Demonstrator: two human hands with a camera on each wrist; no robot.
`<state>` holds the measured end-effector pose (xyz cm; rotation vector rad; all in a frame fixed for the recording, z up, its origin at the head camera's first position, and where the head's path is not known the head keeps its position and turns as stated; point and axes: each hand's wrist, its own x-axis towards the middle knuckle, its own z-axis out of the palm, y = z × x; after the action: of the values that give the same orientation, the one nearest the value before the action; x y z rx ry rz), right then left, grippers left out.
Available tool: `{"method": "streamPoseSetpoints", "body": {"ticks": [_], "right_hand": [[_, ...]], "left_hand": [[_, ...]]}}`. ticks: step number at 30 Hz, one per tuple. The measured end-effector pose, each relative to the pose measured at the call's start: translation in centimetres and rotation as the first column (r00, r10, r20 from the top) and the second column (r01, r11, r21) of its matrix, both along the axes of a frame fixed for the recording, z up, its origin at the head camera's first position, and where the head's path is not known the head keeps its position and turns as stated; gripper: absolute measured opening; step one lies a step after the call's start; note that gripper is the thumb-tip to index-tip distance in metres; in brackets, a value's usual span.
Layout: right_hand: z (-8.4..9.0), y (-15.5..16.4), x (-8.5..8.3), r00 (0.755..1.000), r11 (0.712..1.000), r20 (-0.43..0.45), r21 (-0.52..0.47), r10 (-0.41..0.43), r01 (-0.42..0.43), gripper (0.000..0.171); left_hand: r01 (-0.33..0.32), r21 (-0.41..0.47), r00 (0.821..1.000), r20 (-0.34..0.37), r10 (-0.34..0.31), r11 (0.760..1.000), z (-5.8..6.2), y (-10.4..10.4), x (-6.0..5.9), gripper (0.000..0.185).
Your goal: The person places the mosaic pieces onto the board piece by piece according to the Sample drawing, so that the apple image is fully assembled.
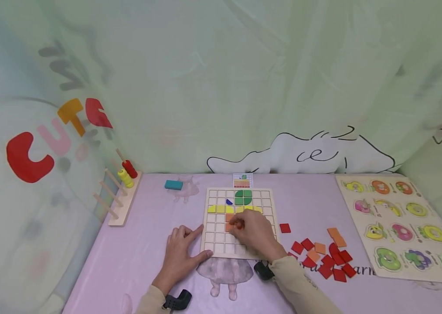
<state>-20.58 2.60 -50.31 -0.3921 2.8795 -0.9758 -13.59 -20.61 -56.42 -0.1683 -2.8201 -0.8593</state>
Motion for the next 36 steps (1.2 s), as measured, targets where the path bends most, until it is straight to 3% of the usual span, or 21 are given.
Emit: {"method": "streamPoseSetpoints", "body": {"ticks": [6, 9, 15, 20, 23, 30, 36], "right_hand": [[0.1, 1.6, -0.4, 0.999, 0.999, 0.034, -0.042, 0.001, 0.000, 0.023], [0.6, 3.6, -0.6, 1.000, 1.000, 0.014, -0.011, -0.009, 0.009, 0.022], [2.1, 10.1, 0.4, 0.998, 0.994, 0.029, 0.096, -0.060, 0.057, 0.037], [2.3, 15.7, 1.9, 0.987, 0.978, 0.079, 0.169, -0.138, 0.123, 0.052], [2.3, 18.1, 2.5, 0.984, 0.975, 0.104, 0.189, -0.142, 0.121, 0.056], [1.3, 20.5, 3.1, 0.967, 0.982, 0.214, 0.157, -0.137, 0.105, 0.045], [0.7, 20.6, 3.1, 0.979, 0.987, 0.172, 0.138, -0.107, 0.083, 0.031]], "left_hand": [[-0.001, -0.009, 1.000, -0.011, 0.001, 1.000, -0.2, 0.1, -0.1, 0.076], [-0.004, -0.010, 1.000, -0.017, 0.004, 1.000, -0.1, 0.1, 0.0, 0.076], [-0.008, -0.010, 1.000, -0.017, 0.008, 1.000, 0.0, 0.2, 0.0, 0.076], [-0.008, -0.014, 1.000, 0.004, 0.008, 1.000, 0.0, 0.2, 0.0, 0.077], [-0.012, -0.018, 1.000, 0.009, 0.012, 1.000, -0.1, 0.1, 0.0, 0.077], [-0.013, -0.013, 1.000, 0.010, 0.013, 1.000, 0.0, 0.1, 0.1, 0.077], [-0.012, -0.013, 1.000, -0.006, 0.012, 1.000, 0.2, 0.2, 0.2, 0.076]]}}
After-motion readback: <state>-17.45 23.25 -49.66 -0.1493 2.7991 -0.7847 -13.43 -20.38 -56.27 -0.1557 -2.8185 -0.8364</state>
